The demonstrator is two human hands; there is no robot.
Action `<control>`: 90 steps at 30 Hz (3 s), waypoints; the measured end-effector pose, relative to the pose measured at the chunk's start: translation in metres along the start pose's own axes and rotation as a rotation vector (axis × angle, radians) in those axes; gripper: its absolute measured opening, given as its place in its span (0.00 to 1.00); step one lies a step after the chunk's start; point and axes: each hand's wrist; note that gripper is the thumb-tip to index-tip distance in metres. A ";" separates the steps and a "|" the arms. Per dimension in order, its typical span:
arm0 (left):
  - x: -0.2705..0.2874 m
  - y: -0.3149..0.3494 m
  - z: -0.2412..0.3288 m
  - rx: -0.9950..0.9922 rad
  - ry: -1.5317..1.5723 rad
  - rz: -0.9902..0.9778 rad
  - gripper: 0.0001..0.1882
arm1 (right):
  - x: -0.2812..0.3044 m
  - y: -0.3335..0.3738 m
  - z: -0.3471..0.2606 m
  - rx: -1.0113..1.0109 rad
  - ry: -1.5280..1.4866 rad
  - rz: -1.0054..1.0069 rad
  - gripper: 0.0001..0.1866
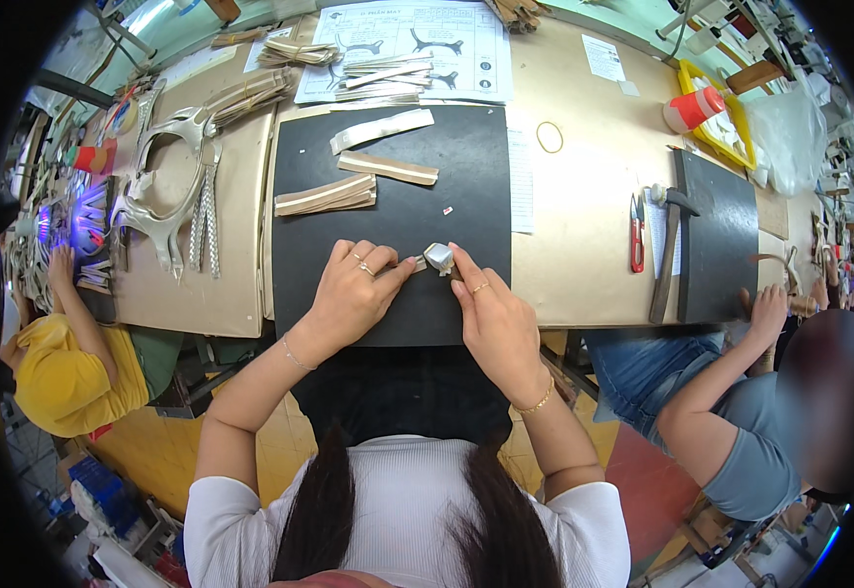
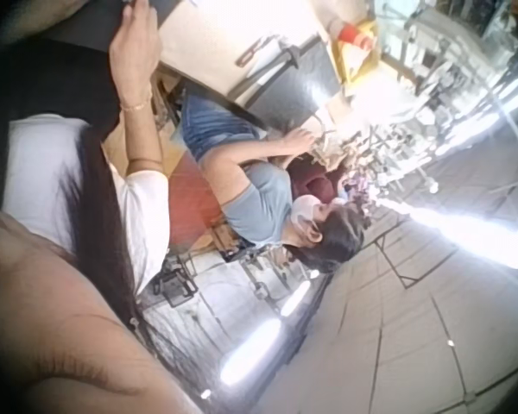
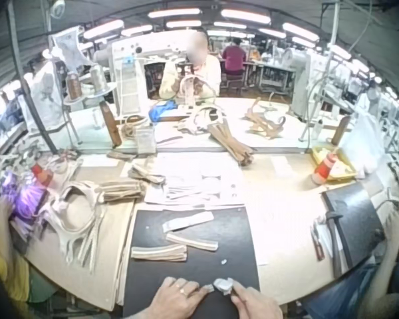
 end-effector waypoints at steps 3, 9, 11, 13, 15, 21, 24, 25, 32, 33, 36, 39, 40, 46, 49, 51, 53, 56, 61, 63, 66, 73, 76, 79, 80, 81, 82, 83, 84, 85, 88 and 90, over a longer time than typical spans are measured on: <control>0.004 -0.002 -0.004 -0.092 -0.075 -0.037 0.11 | 0.001 -0.002 -0.003 0.023 0.060 -0.010 0.23; 0.007 -0.007 -0.006 -0.192 -0.154 -0.061 0.10 | -0.001 -0.005 -0.009 0.040 0.142 -0.048 0.24; 0.008 -0.009 -0.007 -0.215 -0.166 -0.048 0.09 | -0.002 -0.006 -0.009 0.038 0.161 -0.057 0.24; 0.008 -0.010 -0.007 -0.225 -0.172 -0.053 0.08 | -0.003 -0.007 -0.008 0.043 0.172 -0.057 0.24; 0.009 -0.010 -0.007 -0.230 -0.171 -0.055 0.08 | -0.003 -0.006 -0.006 0.055 0.175 -0.049 0.24; 0.009 -0.011 -0.008 -0.234 -0.159 -0.053 0.08 | -0.005 -0.005 -0.005 0.046 0.202 -0.060 0.25; 0.009 -0.011 -0.008 -0.230 -0.156 -0.060 0.08 | -0.003 -0.007 -0.007 0.060 0.211 -0.056 0.25; 0.009 -0.011 -0.008 -0.231 -0.157 -0.059 0.08 | -0.002 -0.008 -0.008 0.053 0.228 -0.074 0.25; 0.006 -0.010 -0.006 -0.202 -0.130 -0.030 0.08 | 0.001 -0.006 -0.020 0.083 0.165 0.040 0.26; 0.006 -0.009 -0.006 -0.205 -0.137 -0.044 0.08 | 0.000 -0.006 -0.021 0.130 0.128 0.092 0.27; 0.005 -0.009 -0.006 -0.219 -0.150 -0.060 0.08 | -0.003 -0.010 -0.018 0.053 0.252 -0.069 0.28; 0.004 -0.008 -0.006 -0.211 -0.166 -0.061 0.08 | -0.003 -0.009 -0.013 0.045 0.282 0.034 0.27; 0.004 -0.008 -0.005 -0.206 -0.163 -0.061 0.08 | -0.003 -0.008 -0.013 0.076 0.211 0.047 0.27; 0.004 -0.005 -0.001 -0.065 -0.057 -0.049 0.09 | -0.006 -0.008 -0.015 0.041 0.274 -0.082 0.24; 0.002 -0.003 0.006 0.113 0.057 -0.016 0.10 | -0.004 -0.009 -0.015 -0.003 0.263 -0.128 0.22; -0.003 -0.004 0.008 0.201 0.112 0.010 0.09 | -0.002 -0.008 -0.013 -0.001 0.251 -0.133 0.23; -0.008 -0.006 0.009 0.267 0.154 0.038 0.09 | -0.001 -0.006 -0.011 0.003 0.218 -0.112 0.23; -0.010 -0.005 0.009 0.270 0.170 0.074 0.07 | 0.000 -0.002 -0.007 0.034 0.167 -0.039 0.26; -0.010 -0.007 0.012 0.437 0.260 0.054 0.04 | -0.001 0.006 -0.005 0.053 0.108 0.006 0.29; -0.010 -0.010 0.015 0.502 0.272 0.035 0.04 | -0.002 0.007 -0.006 0.052 0.097 0.006 0.28; -0.011 -0.014 0.017 0.560 0.243 0.013 0.04 | -0.004 0.008 -0.006 0.053 0.116 -0.003 0.28; -0.011 -0.017 0.021 0.618 0.217 -0.015 0.04 | -0.008 0.006 -0.006 0.048 0.182 -0.019 0.27; -0.011 -0.017 0.021 0.619 0.212 -0.011 0.04 | -0.009 0.006 -0.005 0.046 0.189 -0.021 0.27; -0.012 -0.017 0.022 0.619 0.209 -0.008 0.04 | -0.011 0.006 -0.004 0.043 0.196 -0.021 0.27; -0.012 -0.017 0.022 0.619 0.209 -0.007 0.04 | -0.011 0.006 -0.004 0.041 0.199 -0.022 0.27; -0.011 -0.017 0.022 0.619 0.209 -0.007 0.04 | -0.011 0.006 -0.004 0.040 0.208 -0.026 0.27; -0.011 -0.017 0.022 0.618 0.209 -0.008 0.04 | -0.011 0.006 -0.004 0.041 0.203 -0.022 0.27; -0.011 -0.017 0.022 0.617 0.209 -0.008 0.04 | -0.011 0.006 -0.004 0.042 0.204 -0.020 0.27; -0.011 -0.017 0.022 0.614 0.207 -0.005 0.04 | -0.011 0.005 -0.004 0.042 0.211 -0.026 0.27; -0.011 -0.017 0.022 0.611 0.205 -0.003 0.04 | -0.011 0.005 -0.005 0.042 0.215 -0.018 0.27; -0.012 -0.016 0.023 0.610 0.200 0.003 0.04 | -0.011 0.006 -0.010 0.038 0.269 -0.027 0.28; -0.012 -0.014 0.024 0.604 0.194 0.009 0.04 | -0.011 0.006 -0.013 0.043 0.331 -0.029 0.28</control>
Point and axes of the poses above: each hand's wrist, its own y-axis away from the middle knuckle, its own x-axis out of the back of the hand, z = x × y, and after that the axes turned 3 degrees about y, right-handed
